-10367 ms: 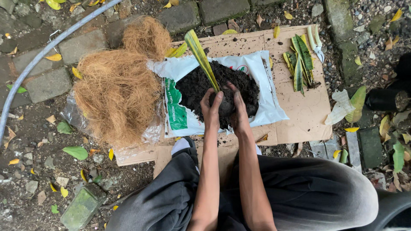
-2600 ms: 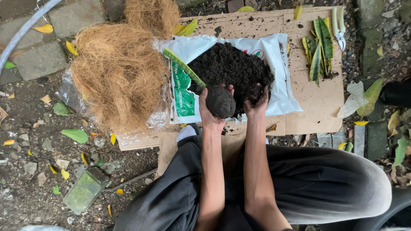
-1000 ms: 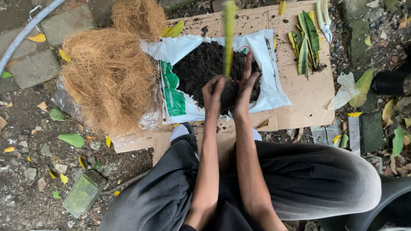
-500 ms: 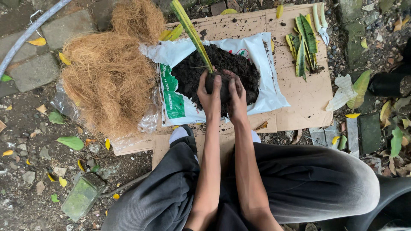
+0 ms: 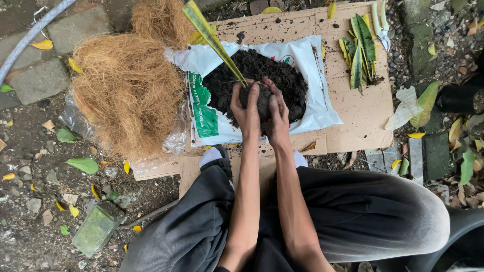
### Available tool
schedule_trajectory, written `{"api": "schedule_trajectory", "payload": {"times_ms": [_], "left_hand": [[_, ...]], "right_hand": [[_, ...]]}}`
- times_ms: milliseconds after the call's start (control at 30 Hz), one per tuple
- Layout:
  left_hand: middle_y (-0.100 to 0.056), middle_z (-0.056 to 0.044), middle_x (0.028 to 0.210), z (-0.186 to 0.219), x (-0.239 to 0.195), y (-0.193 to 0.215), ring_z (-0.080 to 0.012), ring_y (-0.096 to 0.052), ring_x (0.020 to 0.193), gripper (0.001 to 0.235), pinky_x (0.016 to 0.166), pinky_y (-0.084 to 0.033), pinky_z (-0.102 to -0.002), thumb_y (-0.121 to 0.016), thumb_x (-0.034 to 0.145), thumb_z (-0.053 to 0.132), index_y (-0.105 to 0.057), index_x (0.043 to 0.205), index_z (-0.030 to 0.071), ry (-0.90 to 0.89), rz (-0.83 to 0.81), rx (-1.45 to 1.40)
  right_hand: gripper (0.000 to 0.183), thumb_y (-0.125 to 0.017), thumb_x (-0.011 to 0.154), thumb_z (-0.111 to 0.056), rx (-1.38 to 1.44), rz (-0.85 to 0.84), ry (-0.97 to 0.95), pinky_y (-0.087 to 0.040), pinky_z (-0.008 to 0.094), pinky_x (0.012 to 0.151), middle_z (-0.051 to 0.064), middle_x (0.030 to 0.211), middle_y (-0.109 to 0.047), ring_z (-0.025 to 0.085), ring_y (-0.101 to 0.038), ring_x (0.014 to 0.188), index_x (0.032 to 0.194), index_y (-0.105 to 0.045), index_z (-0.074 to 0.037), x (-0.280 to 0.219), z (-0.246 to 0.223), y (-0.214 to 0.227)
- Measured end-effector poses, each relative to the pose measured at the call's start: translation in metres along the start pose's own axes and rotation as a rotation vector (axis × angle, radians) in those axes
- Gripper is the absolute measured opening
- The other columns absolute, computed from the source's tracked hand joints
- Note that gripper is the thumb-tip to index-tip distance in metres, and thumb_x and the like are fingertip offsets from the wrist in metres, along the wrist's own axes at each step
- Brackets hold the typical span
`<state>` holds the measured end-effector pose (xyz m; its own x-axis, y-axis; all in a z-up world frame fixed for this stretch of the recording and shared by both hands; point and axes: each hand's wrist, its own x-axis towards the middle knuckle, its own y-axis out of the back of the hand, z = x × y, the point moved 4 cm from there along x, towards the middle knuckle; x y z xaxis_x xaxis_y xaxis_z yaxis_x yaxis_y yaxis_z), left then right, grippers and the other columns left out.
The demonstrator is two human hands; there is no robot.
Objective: The person wraps a plant cutting with soil by hand, repeatedly pressing and shaping the soil around the stem to form a compact ball. The person handles the cutting and soil directly without tools.
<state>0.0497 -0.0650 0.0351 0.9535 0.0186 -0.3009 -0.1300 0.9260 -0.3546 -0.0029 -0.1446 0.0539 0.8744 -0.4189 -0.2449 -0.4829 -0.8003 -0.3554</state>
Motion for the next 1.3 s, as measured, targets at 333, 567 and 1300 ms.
{"api": "schedule_trajectory", "payload": {"times_ms": [333,567,1300], "left_hand": [[-0.070,-0.009,0.114,0.007,0.005,0.012,-0.0163,-0.066,0.104,0.038,0.093,-0.055,-0.032,-0.078,0.090,0.006,-0.060,0.124,0.005,0.018,-0.019,-0.032],[-0.069,-0.006,0.110,0.007,-0.007,0.005,-0.0183,-0.066,0.105,0.038,0.096,-0.054,-0.033,-0.080,0.087,0.009,-0.059,0.119,0.009,-0.002,-0.009,-0.254],[-0.075,-0.005,0.092,0.003,-0.041,-0.027,-0.0176,-0.073,0.087,0.018,0.093,-0.060,-0.038,-0.081,0.088,0.024,-0.071,0.090,0.008,-0.633,-0.146,0.730]], "right_hand": [[0.050,-0.050,0.112,-0.017,-0.302,-0.052,0.161,-0.030,0.038,0.130,0.015,0.162,-0.042,0.026,-0.039,0.154,0.158,-0.040,0.002,-0.002,-0.002,-0.015],[0.063,-0.051,0.106,-0.049,0.178,0.087,0.017,-0.042,0.039,0.116,0.014,0.140,-0.058,0.026,-0.055,0.132,0.149,-0.049,-0.002,0.002,0.000,-0.008],[0.045,-0.041,0.100,-0.046,0.302,0.267,-0.184,-0.051,0.026,0.047,0.000,0.079,-0.064,0.010,-0.056,0.056,0.121,-0.059,-0.011,0.010,0.105,0.100]]}}
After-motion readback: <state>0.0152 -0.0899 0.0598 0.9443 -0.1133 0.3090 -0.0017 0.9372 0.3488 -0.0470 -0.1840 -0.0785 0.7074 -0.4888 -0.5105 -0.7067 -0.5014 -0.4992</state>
